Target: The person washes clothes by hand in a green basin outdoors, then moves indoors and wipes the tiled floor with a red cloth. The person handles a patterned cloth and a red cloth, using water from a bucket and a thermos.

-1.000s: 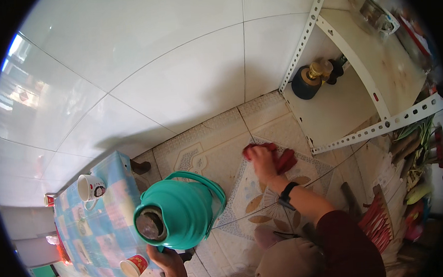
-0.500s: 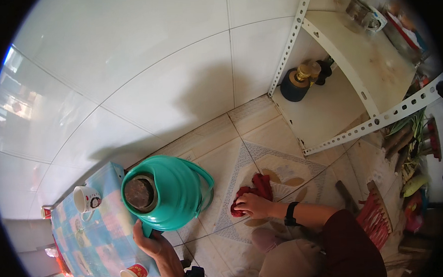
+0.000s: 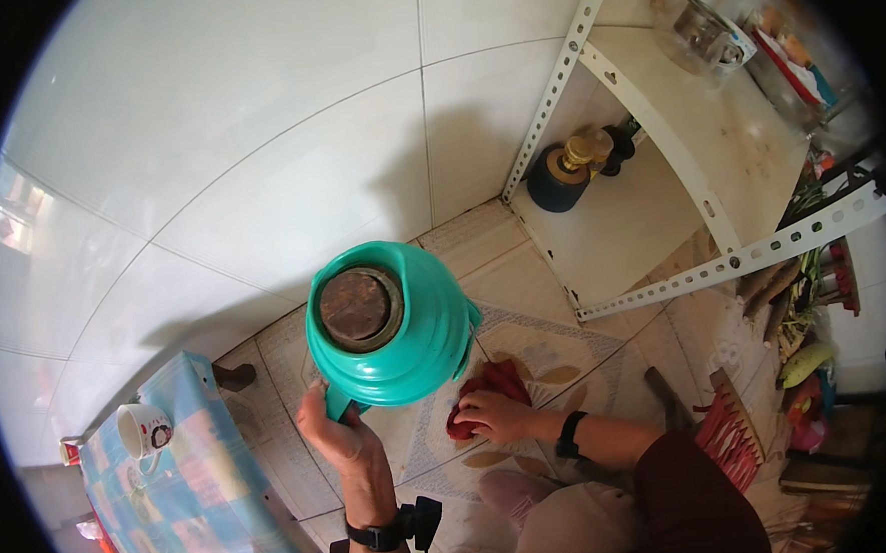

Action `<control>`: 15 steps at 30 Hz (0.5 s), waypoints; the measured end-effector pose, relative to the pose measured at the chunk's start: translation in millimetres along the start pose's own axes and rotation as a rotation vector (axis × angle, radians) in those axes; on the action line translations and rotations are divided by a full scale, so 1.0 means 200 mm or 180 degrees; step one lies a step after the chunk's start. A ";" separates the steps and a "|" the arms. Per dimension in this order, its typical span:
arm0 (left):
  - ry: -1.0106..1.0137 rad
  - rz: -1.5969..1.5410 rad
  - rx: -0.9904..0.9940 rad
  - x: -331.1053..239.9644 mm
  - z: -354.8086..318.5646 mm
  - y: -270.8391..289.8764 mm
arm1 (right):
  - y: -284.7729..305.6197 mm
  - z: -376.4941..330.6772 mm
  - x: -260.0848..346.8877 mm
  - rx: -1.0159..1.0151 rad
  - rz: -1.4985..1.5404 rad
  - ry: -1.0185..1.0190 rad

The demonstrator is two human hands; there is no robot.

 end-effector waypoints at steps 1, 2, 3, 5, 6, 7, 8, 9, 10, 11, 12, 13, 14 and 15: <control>0.0023 -0.0017 0.0053 0.02 -0.01 -0.02 | -0.01 -0.01 0.00 -0.0027 -0.0040 0.0043; -0.0120 0.0026 0.0111 0.04 -0.02 -0.05 | -0.01 -0.01 -0.01 -0.0053 -0.0082 0.0086; -0.0067 0.0113 0.0046 0.05 -0.02 -0.06 | -0.01 -0.02 -0.01 -0.0113 -0.0082 0.0106; -0.0182 0.0101 0.0212 0.08 -0.03 -0.09 | -0.01 -0.03 -0.02 -0.0354 -0.0268 -0.0080; -0.0091 0.0094 0.0164 0.09 -0.03 -0.10 | 0.00 -0.03 -0.03 -0.0468 -0.0323 -0.0168; -0.0093 -0.0006 0.0247 0.11 -0.03 -0.12 | 0.03 -0.04 -0.05 -0.0928 -0.0462 -0.0317; 0.0044 -0.0001 0.0213 0.12 -0.04 -0.13 | 0.08 -0.04 -0.08 -0.1362 -0.0586 -0.0451; -0.0114 0.0000 0.0246 0.13 -0.05 -0.14 | 0.12 -0.05 -0.10 -0.1830 -0.0670 -0.0492; -0.0140 0.0105 0.0168 0.14 -0.07 -0.16 | 0.17 -0.04 -0.16 -0.1966 -0.0839 -0.0907; -0.0129 0.0086 0.0131 0.15 -0.09 -0.17 | 0.25 -0.03 -0.22 -0.2151 -0.0944 -0.1224; -0.0090 0.0216 0.0047 0.15 -0.10 -0.17 | 0.31 -0.03 -0.27 -0.2347 -0.1284 -0.1365; -0.0110 0.0284 0.0145 0.16 -0.12 -0.17 | 0.38 -0.03 -0.33 -0.2593 -0.1608 -0.1540; -0.0156 0.0314 0.0282 0.16 -0.12 -0.17 | 0.44 -0.01 -0.40 -0.2488 -0.1682 -0.1682; -0.0202 0.0346 0.0417 0.17 -0.13 -0.17 | 0.50 0.03 -0.47 -0.2419 -0.1766 -0.1846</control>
Point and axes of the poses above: each hand's wrist, its own z-axis towards the middle knuckle, its own y-axis out of the back of the hand, x = y × z, the point moved 2 cm from there along z, towards the middle knuckle, and after that the axes turned 13 degrees about -y, right-handed, at the moved point
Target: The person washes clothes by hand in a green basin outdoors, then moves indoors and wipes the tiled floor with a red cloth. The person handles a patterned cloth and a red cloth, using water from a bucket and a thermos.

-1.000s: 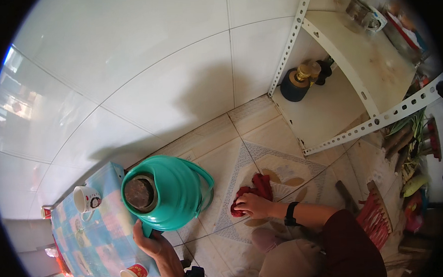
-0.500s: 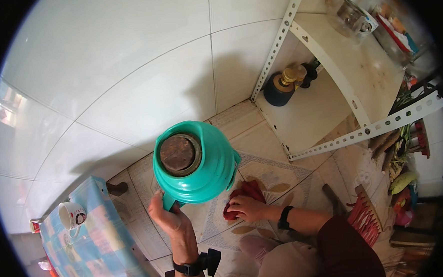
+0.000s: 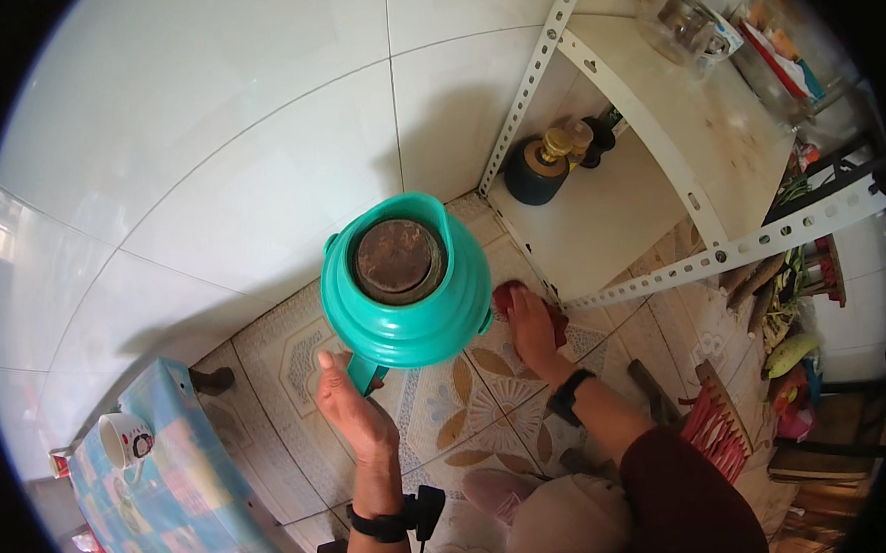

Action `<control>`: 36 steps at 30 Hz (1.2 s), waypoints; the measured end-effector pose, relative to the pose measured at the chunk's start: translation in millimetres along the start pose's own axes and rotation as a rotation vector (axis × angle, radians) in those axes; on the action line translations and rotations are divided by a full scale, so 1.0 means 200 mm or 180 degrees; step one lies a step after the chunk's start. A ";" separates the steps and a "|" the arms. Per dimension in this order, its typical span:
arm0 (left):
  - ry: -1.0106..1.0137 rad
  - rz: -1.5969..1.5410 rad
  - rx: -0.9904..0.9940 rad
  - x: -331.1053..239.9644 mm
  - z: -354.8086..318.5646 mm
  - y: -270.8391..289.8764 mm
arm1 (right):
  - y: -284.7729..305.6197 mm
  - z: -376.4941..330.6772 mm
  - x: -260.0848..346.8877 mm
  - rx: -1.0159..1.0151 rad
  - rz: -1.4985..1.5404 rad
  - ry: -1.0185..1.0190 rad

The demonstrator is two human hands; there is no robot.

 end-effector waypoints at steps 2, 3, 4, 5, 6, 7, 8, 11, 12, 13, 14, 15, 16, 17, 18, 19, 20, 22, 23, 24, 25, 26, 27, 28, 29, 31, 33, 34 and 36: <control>-0.0047 0.0015 0.0558 -0.01 0.01 0.06 | -0.02 0.06 -0.04 0.0153 -0.0157 -0.0281; -0.0163 -0.0009 0.0626 -0.01 0.02 0.09 | -0.02 0.07 -0.06 0.0233 -0.0164 -0.0477; -0.0286 -0.0038 0.0699 0.00 0.03 0.12 | 0.00 0.04 -0.06 0.0114 -0.0209 -0.0454; -0.0483 0.0276 0.0828 -0.02 0.04 0.17 | 0.00 0.01 -0.06 0.0412 -0.0182 -0.0789; -0.0686 0.0414 0.0786 -0.04 0.04 0.23 | 0.03 -0.05 -0.07 0.0515 -0.0202 -0.0900; -0.0805 0.0585 0.0715 -0.06 0.04 0.28 | 0.06 -0.11 -0.08 0.0493 -0.0294 -0.0979; -0.0965 0.0789 0.0652 -0.08 0.04 0.33 | 0.07 -0.16 -0.09 0.0668 -0.0315 -0.1019; -0.0960 0.1024 0.0738 -0.16 0.02 0.47 | 0.08 -0.22 -0.09 0.0660 -0.0627 -0.0866; -0.0998 0.1146 0.0808 -0.19 0.00 0.50 | 0.07 -0.20 -0.09 0.0551 -0.0755 -0.0727; -0.0917 0.1152 0.0866 -0.21 -0.01 0.54 | 0.04 -0.18 -0.09 0.0592 -0.0910 -0.0660; -0.0825 0.1251 0.1026 -0.23 -0.03 0.57 | 0.01 -0.14 -0.08 0.0404 -0.0867 -0.0618; -0.0728 0.1354 0.1187 -0.25 -0.05 0.60 | -0.02 -0.07 -0.06 0.0372 -0.0850 -0.0646; -0.0626 0.1464 0.1343 -0.26 -0.07 0.63 | -0.04 -0.03 -0.05 0.0166 -0.0833 -0.0617; -0.0520 0.1485 0.1493 -0.28 -0.09 0.66 | -0.07 0.01 -0.04 0.0304 -0.0853 -0.0701; -0.0431 0.1496 0.1630 -0.30 -0.10 0.68 | -0.08 0.04 -0.03 0.0242 -0.0871 -0.0715; -0.0357 0.1524 0.1753 -0.31 -0.11 0.71 | -0.06 0.04 -0.02 0.0133 -0.0777 -0.0567; -0.0282 0.1532 0.1809 -0.33 -0.13 0.74 | -0.06 0.03 -0.02 0.0341 -0.0764 -0.0783; -0.0209 0.1611 0.1871 -0.36 -0.17 0.79 | 0.01 -0.02 -0.02 0.0338 -0.0451 -0.0740; -0.0059 0.1663 0.1892 -0.38 -0.19 0.82 | 0.04 -0.06 -0.04 0.0572 -0.0531 -0.0905; -0.0027 0.1722 0.1986 -0.40 -0.21 0.84 | 0.07 -0.11 -0.04 0.0619 -0.0563 -0.0850; -0.0038 0.1775 0.2058 -0.41 -0.24 0.86 | 0.10 -0.15 -0.03 0.0553 -0.0590 -0.0779; -0.0101 0.1863 0.2155 -0.42 -0.27 0.87 | 0.10 -0.19 -0.02 0.0710 -0.0680 -0.0850; -0.0079 0.2057 0.2257 -0.44 -0.30 0.89 | 0.10 -0.22 0.01 0.0589 -0.0595 -0.0820; -0.0117 0.2089 0.2398 -0.46 -0.33 0.91 | 0.09 -0.24 0.05 0.0439 -0.0454 -0.0537; -0.0191 0.2163 0.2568 -0.48 -0.35 0.93 | 0.07 -0.28 0.10 0.0419 -0.0308 -0.0328; -0.0326 0.2267 0.2847 -0.52 -0.39 0.96 | -0.02 -0.35 0.25 0.0532 -0.0030 0.0056; -0.0345 0.2287 0.3133 -0.56 -0.41 1.01 | -0.13 -0.45 0.44 0.0778 0.0212 0.0424; -0.0369 0.2286 0.3272 -0.58 -0.41 1.03 | -0.14 -0.54 0.55 0.0317 0.0366 0.0995; -0.0235 0.2318 0.3525 -0.62 -0.42 1.09 | -0.19 -0.71 0.72 0.0780 0.0796 0.1612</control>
Point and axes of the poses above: each hand's wrist, its own z-axis towards the middle knuckle, its own y-axis out of the back of the hand, x = y × z, the point moved 2 cm from there along z, towards the middle knuckle, and after that the axes turned 13 degrees about -y, right-handed, at the moved point
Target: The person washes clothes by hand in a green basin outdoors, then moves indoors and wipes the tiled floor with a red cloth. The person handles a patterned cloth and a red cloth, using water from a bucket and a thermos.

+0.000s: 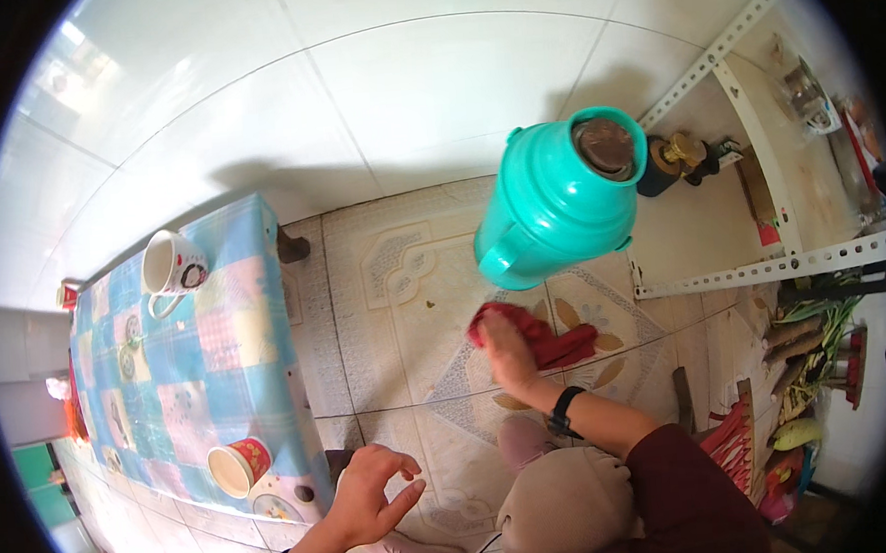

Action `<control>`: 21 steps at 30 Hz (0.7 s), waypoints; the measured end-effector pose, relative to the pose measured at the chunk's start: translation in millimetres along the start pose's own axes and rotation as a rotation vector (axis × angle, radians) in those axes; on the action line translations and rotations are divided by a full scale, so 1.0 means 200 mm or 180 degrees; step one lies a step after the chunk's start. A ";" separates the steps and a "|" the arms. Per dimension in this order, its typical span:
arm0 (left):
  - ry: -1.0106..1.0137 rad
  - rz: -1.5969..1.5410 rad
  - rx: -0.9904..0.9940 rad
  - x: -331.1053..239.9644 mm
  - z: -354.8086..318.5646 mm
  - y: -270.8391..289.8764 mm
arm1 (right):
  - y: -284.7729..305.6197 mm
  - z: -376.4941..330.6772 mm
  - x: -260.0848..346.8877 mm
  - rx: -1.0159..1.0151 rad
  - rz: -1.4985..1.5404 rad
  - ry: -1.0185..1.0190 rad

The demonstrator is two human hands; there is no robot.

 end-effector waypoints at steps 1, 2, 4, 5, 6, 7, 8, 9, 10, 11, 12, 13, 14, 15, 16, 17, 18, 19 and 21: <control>0.0009 -0.0001 0.0161 0.00 -0.03 0.02 | -0.04 -0.02 0.12 -0.0224 0.0493 0.0512; 0.0035 -0.0004 0.0337 0.01 -0.07 0.04 | -0.07 -0.04 0.20 0.0189 0.0553 0.0638; 0.0173 -0.0183 0.0592 0.02 -0.15 0.09 | -0.09 -0.04 0.31 0.0669 0.0531 0.0910; 0.0219 -0.0298 0.0687 0.02 -0.20 0.11 | -0.08 -0.01 0.33 0.0807 0.0898 0.0653; 0.0286 -0.0436 0.0806 0.02 -0.24 0.13 | -0.06 0.03 0.33 0.0963 0.1230 0.0383; 0.0310 -0.0510 0.0843 0.01 -0.29 0.16 | -0.04 0.09 0.32 0.1238 0.1550 0.0005; 0.0393 -0.0479 0.0951 0.01 -0.33 0.18 | 0.00 0.16 0.32 0.0379 0.1393 0.0455; 0.0492 -0.0474 0.1075 0.00 -0.38 0.21 | 0.02 0.25 0.28 0.0401 0.1145 0.0237; 0.0622 -0.0466 0.1228 0.00 -0.43 0.24 | 0.02 0.34 0.26 0.0173 0.1081 -0.0019; 0.0766 -0.0536 0.1371 -0.01 -0.47 0.27 | 0.02 0.44 0.22 0.0094 0.1042 -0.0067; 0.0982 -0.0579 0.1469 -0.03 -0.52 0.30 | 0.00 0.53 0.21 -0.0323 0.0781 0.0185; 0.1215 -0.0596 0.1598 -0.05 -0.57 0.34 | -0.04 0.62 0.19 -0.0340 0.0625 0.0253; 0.1445 -0.0613 0.1737 -0.08 -0.62 0.38 | -0.09 0.66 0.17 -0.0349 0.0428 0.0285; 0.1691 -0.0533 0.1766 -0.10 -0.67 0.42 | -0.14 0.66 0.17 -0.0323 0.0351 0.0402; 0.1941 -0.0454 0.1802 -0.14 -0.73 0.46 | -0.20 0.63 0.18 -0.0309 0.0278 0.0481; 0.2196 -0.0378 0.1832 -0.18 -0.78 0.50 | -0.24 0.59 0.19 -0.0393 0.0293 0.0604; 0.2063 -0.0551 0.1392 -0.23 -0.82 0.54 | -0.30 0.52 0.21 0.0040 0.0462 0.0684; 0.1917 -0.0710 0.0963 -0.29 -0.85 0.59 | -0.33 0.41 0.24 0.0359 0.0710 0.0789; 0.1653 -0.0793 0.0121 -0.40 -0.90 0.64 | -0.35 0.21 0.31 0.0792 0.0962 0.1113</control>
Point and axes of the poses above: each hand's wrist, its own z-axis towards the middle knuckle, its own y-axis out of the back of the hand, x = y × z, the point moved 2 cm from there along z, towards the middle knuckle, and after that the axes turned 13 degrees about -y, right-handed, at the moved point
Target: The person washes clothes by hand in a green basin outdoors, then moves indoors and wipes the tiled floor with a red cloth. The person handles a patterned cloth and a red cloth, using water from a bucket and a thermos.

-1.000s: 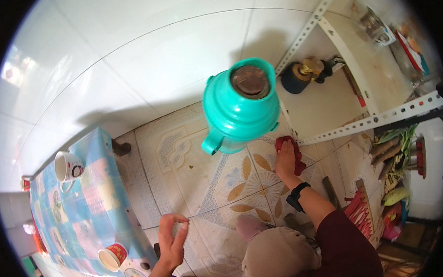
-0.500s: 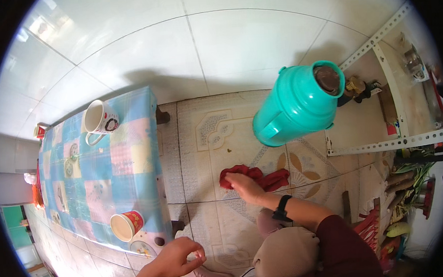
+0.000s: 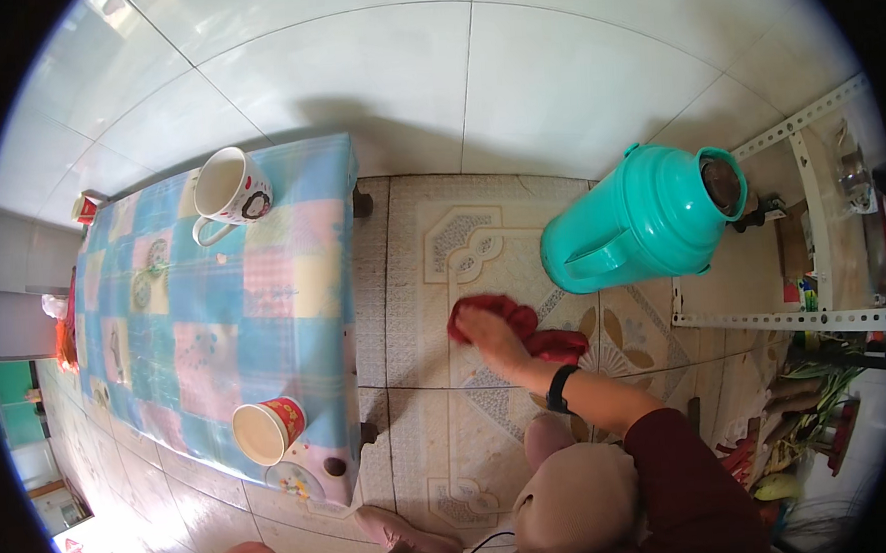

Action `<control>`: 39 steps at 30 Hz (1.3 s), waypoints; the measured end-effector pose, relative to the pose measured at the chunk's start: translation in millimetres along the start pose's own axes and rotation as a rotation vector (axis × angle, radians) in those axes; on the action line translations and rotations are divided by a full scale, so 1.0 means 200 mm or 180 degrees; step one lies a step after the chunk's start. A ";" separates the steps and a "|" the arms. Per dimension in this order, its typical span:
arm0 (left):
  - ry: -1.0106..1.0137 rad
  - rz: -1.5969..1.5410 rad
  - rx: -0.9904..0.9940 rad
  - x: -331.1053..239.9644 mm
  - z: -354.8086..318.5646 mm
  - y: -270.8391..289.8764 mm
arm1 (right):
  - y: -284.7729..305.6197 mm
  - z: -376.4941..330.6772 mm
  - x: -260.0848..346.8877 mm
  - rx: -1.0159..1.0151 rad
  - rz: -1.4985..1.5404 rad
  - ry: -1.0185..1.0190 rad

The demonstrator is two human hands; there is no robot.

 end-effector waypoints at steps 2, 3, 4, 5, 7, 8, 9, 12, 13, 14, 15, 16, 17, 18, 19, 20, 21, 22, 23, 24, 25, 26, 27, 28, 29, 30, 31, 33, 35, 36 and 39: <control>-0.0017 -0.0272 -0.0387 -0.05 -0.08 -0.03 | -0.04 -0.14 0.14 0.0457 0.0159 0.0294; -0.0033 -0.0411 -0.0577 -0.06 -0.11 -0.06 | -0.04 -0.18 0.20 0.0629 0.0346 0.0481; -0.0093 -0.0678 -0.0708 -0.07 -0.13 -0.08 | -0.04 -0.19 0.24 0.1261 0.0481 0.0278; -0.0254 -0.0638 -0.0948 -0.07 -0.14 -0.11 | -0.02 -0.19 0.29 0.1747 0.0651 0.0146; -0.0550 -0.0579 -0.1437 -0.07 -0.16 -0.17 | 0.05 -0.15 0.38 0.1919 0.0859 -0.0127; -0.0734 -0.0493 -0.1672 -0.05 -0.17 -0.19 | 0.11 -0.10 0.41 0.1598 0.0914 -0.0256; -0.0822 -0.0278 -0.1787 -0.03 -0.17 -0.20 | 0.16 -0.02 0.42 0.1251 0.0980 -0.0339; -0.1068 0.0397 -0.2101 0.08 -0.24 -0.25 | 0.29 0.25 0.41 0.0434 0.1194 -0.0910; -0.1211 0.0551 -0.2055 0.14 -0.29 -0.26 | 0.34 0.34 0.39 0.0165 0.0988 -0.0905; -0.1358 0.0708 -0.2006 0.23 -0.35 -0.28 | 0.37 0.43 0.36 -0.0095 0.0718 -0.0890; -0.1476 0.0900 -0.1959 0.35 -0.41 -0.29 | 0.39 0.52 0.32 -0.0371 0.0528 -0.0831; -0.1560 0.1125 -0.1867 0.49 -0.50 -0.31 | 0.40 0.60 0.27 -0.0523 0.0447 -0.0963; -0.1561 0.1374 -0.1741 0.64 -0.60 -0.33 | 0.40 0.67 0.21 -0.0652 0.0236 -0.1039; -0.1592 0.1620 -0.1620 0.80 -0.71 -0.36 | 0.40 0.74 0.15 -0.0808 0.0028 -0.1054; -0.1595 0.1842 -0.1482 0.94 -0.82 -0.40 | 0.38 0.77 0.08 -0.0958 -0.0187 -0.1072; -0.1595 0.2010 -0.1368 1.09 -0.90 -0.43 | 0.35 0.78 0.02 -0.0941 -0.0391 -0.1254; -0.1573 0.2092 -0.1300 1.22 -0.96 -0.47 | 0.31 0.79 -0.04 -0.0915 -0.0590 -0.1446; -0.1520 0.2275 -0.1251 1.34 -0.99 -0.47 | 0.27 0.80 -0.09 -0.0842 -0.0774 -0.1811; -0.1460 0.2366 -0.1247 1.42 -0.98 -0.47 | 0.23 0.80 -0.12 -0.1019 -0.0915 -0.1581; -0.1394 0.2454 -0.1251 1.49 -0.95 -0.45 | 0.17 0.80 -0.13 -0.1142 -0.1047 -0.1521; -0.1344 0.2523 -0.1246 1.52 -0.92 -0.43 | 0.13 0.81 -0.15 -0.1112 -0.1195 -0.1646; -0.1292 0.2554 -0.1241 1.53 -0.88 -0.40 | 0.10 0.86 -0.16 -0.1349 -0.1026 -0.1399; -0.1243 0.2588 -0.1236 1.53 -0.83 -0.38 | 0.06 0.93 -0.16 -0.1336 -0.0956 -0.1132; -0.1222 0.2597 -0.1224 1.52 -0.80 -0.34 | 0.03 1.03 -0.16 -0.1255 -0.0889 -0.0988; -0.1189 0.2615 -0.1215 1.51 -0.76 -0.31 | -0.01 1.10 -0.14 -0.1193 -0.0807 -0.0853; -0.1175 0.2623 -0.1200 1.50 -0.74 -0.28 | -0.05 1.16 -0.12 -0.1096 -0.0750 -0.0671; -0.1154 0.2631 -0.1182 1.49 -0.72 -0.25 | -0.10 1.19 -0.08 -0.1017 -0.0668 -0.0511; -0.1115 0.2645 -0.1134 1.50 -0.71 -0.22 | -0.14 1.15 -0.02 -0.0708 -0.0491 -0.0297; -0.1098 0.2657 -0.1106 1.51 -0.72 -0.20 | -0.15 1.05 0.02 -0.0258 -0.0334 -0.0170; -0.1094 0.2657 -0.1091 1.52 -0.72 -0.19 | -0.16 0.98 0.06 -0.0202 -0.0209 -0.0055; -0.1138 0.2678 -0.1068 1.55 -0.72 -0.16 | -0.19 0.70 0.17 0.0057 0.0033 0.0137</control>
Point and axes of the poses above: each hand's wrist, its own z-axis towards the middle knuckle, its own y-axis out of the back of the hand, x = y × z, the point moved 2 cm from there along z, towards the middle knuckle, and after that the axes turned 13 degrees about -y, right-handed, at the moved point
